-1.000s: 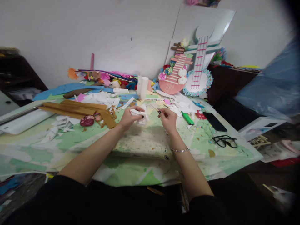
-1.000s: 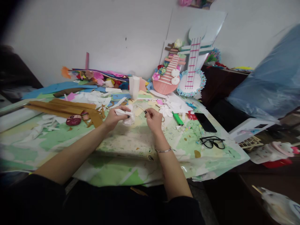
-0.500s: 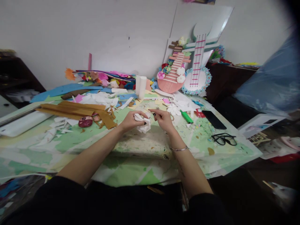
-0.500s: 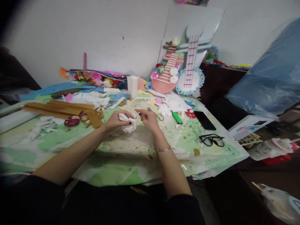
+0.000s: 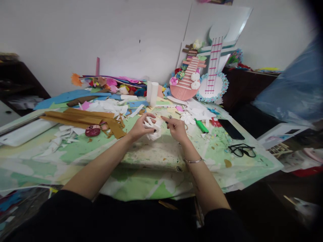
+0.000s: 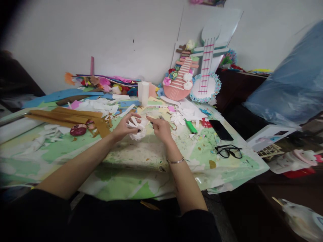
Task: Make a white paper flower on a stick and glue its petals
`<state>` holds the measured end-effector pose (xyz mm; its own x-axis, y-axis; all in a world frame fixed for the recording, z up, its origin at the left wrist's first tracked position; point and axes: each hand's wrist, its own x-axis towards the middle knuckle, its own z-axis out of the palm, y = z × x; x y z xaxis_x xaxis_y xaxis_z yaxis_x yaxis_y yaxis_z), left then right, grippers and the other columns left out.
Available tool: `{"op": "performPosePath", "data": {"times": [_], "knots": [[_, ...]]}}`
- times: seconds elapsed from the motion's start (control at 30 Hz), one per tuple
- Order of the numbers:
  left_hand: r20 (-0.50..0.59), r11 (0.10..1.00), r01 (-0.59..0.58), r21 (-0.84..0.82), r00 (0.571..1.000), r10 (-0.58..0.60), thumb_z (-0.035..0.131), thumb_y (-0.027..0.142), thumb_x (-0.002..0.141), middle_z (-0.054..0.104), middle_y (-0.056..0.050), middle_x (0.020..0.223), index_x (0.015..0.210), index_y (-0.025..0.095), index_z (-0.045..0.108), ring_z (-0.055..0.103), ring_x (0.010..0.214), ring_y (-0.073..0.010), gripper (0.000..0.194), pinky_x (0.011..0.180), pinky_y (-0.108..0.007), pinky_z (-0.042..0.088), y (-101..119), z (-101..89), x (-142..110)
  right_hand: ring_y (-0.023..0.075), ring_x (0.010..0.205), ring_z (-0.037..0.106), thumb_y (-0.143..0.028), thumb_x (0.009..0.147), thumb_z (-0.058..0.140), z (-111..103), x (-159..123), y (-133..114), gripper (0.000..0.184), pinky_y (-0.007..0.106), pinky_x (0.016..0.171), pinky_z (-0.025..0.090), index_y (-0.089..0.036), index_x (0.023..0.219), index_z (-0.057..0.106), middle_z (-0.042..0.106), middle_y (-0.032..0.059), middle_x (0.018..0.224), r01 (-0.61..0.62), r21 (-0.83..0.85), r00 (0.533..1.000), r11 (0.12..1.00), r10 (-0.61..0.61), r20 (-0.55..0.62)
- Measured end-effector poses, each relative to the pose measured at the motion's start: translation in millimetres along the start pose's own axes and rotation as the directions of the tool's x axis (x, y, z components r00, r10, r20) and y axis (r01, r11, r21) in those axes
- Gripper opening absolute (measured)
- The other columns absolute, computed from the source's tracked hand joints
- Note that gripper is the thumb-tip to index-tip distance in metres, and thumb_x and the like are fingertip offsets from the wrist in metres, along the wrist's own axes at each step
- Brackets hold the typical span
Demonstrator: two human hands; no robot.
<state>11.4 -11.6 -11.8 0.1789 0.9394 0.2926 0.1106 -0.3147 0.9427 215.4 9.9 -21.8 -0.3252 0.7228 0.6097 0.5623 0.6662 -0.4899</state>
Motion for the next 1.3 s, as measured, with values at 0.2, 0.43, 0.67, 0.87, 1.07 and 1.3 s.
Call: {"op": "performPosePath", "data": {"times": [0.2,0.43,0.67,0.87,1.07,1.3], "knots": [[0.096,0.958,0.064,-0.28,0.995,-0.039,0.071,0.033,0.062,0.067,-0.004,0.081,0.086,0.014,0.068,0.061,0.076,-0.0175,0.031,0.065,-0.026,0.048,-7,-9.4,6,0.0104,0.061,0.054,-0.006,0.079,0.039,1,-1,-2,0.051,0.02,0.065,0.042,-0.024,0.118,0.068,0.061,-0.0012,0.064,0.045,0.012,0.998,0.999,-0.045,0.043],[0.002,0.965,-0.057,-0.255,0.998,0.06,0.08,0.034,0.061,0.072,-0.008,0.09,0.09,0.015,0.074,0.064,0.081,-0.0178,0.036,0.069,-0.026,0.049,-9,-4.9,18,0.0103,0.062,0.053,-0.005,0.081,0.04,5,-3,-9,0.052,0.021,0.065,0.041,-0.024,0.122,0.066,0.061,-0.0003,0.066,0.124,-0.024,0.989,0.992,-0.122,0.081],[-0.032,0.987,-0.015,-0.157,0.999,0.01,0.081,0.039,0.058,0.067,-0.004,0.062,0.081,0.011,0.074,0.052,0.05,-0.0091,0.037,0.049,-0.021,0.041,-7,3.3,19,0.0102,0.066,0.057,-0.002,0.08,0.041,6,-3,-10,0.054,0.019,0.061,0.04,-0.028,0.12,0.066,0.065,-0.0002,0.071,0.107,-0.101,0.994,0.989,-0.105,0.023],[-0.026,0.992,-0.024,-0.123,0.999,0.021,0.078,0.043,0.062,0.062,-0.002,0.056,0.071,0.011,0.073,0.051,0.05,-0.0085,0.034,0.051,-0.021,0.041,-10,2.9,17,0.0094,0.068,0.06,0.0,0.079,0.042,5,-3,-9,0.056,0.018,0.064,0.043,-0.032,0.117,0.067,0.068,-0.0023,0.074,0.064,-0.107,0.997,0.992,-0.06,0.046],[-0.025,0.998,-0.048,-0.041,0.999,0.047,0.075,0.042,0.065,0.062,-0.002,0.056,0.07,0.01,0.072,0.05,0.05,-0.0091,0.033,0.049,-0.021,0.038,-10,3.2,16,0.0119,0.075,0.064,-0.006,0.085,0.044,4,-2,-13,0.046,0.021,0.068,0.045,-0.026,0.118,0.067,0.072,-0.0005,0.078,0.011,-0.084,0.999,0.996,-0.007,0.053],[-0.008,0.997,-0.055,0.049,0.998,0.055,0.072,0.045,0.067,0.063,-0.003,0.059,0.072,0.011,0.071,0.051,0.05,-0.0101,0.035,0.049,-0.022,0.04,-12,2.7,16,0.0192,0.088,0.065,-0.018,0.09,0.048,7,0,-11,0.025,0.032,0.083,0.038,-0.022,0.092,0.073,0.074,0.004,0.092,0.022,-0.187,1.0,0.982,-0.022,0.002]]}}
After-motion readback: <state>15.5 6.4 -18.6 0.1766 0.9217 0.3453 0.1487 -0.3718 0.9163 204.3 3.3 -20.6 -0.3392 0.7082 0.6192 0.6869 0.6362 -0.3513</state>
